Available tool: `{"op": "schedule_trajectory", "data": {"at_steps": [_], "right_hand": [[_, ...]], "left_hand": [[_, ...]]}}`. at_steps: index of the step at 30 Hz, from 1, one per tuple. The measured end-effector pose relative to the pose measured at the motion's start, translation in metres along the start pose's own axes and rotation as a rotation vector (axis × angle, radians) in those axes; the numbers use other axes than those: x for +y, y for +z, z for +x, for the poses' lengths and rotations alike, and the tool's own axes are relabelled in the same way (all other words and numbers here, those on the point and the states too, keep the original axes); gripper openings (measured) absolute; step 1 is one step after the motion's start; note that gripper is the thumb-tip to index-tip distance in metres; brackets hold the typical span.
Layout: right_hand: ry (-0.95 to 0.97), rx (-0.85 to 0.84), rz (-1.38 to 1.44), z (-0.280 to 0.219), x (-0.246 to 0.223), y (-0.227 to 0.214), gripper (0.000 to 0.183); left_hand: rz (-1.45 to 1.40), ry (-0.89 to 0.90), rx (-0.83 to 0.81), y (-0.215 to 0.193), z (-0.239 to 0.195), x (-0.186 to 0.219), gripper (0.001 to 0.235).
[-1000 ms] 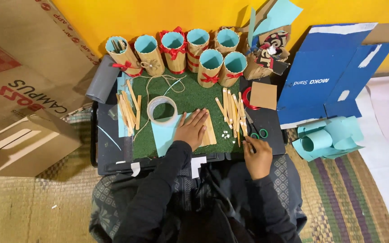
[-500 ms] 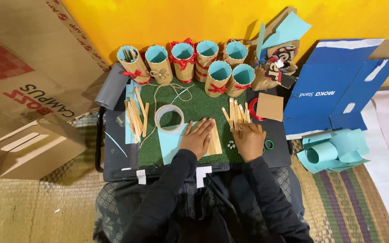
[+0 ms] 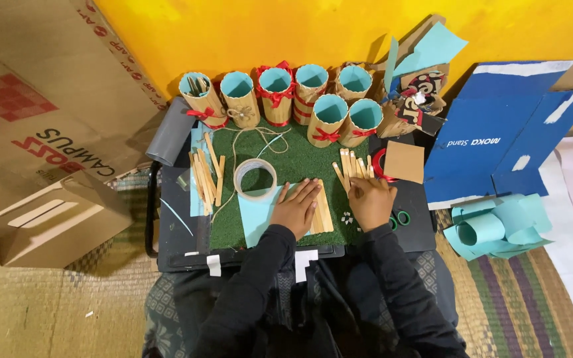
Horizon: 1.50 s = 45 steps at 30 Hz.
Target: Cutting popsicle sticks to size and gluing them onto a paper sheet to create a decorative craft item.
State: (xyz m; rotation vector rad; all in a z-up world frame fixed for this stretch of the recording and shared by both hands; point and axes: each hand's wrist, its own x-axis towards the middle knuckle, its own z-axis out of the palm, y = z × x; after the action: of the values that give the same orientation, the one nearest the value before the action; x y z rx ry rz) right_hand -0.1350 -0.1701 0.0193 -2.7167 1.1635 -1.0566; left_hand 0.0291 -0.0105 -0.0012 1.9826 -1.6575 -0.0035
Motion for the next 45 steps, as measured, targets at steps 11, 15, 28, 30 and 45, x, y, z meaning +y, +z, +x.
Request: {"op": "schedule_trajectory", "data": {"at_steps": [11, 15, 28, 30, 45], "right_hand": [[-0.184, 0.075, -0.028, 0.017, -0.019, 0.014, 0.011], [-0.151, 0.051, -0.051, 0.019, -0.018, 0.018, 0.008], [-0.039, -0.063, -0.074, 0.020, -0.014, 0.020, 0.008], [-0.056, -0.009, -0.144, 0.021, -0.017, 0.019, 0.015], [0.708, -0.253, 1.278, 0.022, -0.045, -0.044, 0.029]], "left_hand": [[0.016, 0.014, 0.066, 0.003, 0.000, -0.002, 0.048], [0.009, 0.019, 0.087, 0.001, 0.000, -0.001, 0.047], [0.019, 0.022, 0.093, 0.006, -0.002, -0.003, 0.048], [0.025, 0.015, 0.073, 0.007, -0.002, -0.005, 0.047], [-0.250, -0.070, 0.048, -0.023, 0.001, 0.002, 0.039]]}}
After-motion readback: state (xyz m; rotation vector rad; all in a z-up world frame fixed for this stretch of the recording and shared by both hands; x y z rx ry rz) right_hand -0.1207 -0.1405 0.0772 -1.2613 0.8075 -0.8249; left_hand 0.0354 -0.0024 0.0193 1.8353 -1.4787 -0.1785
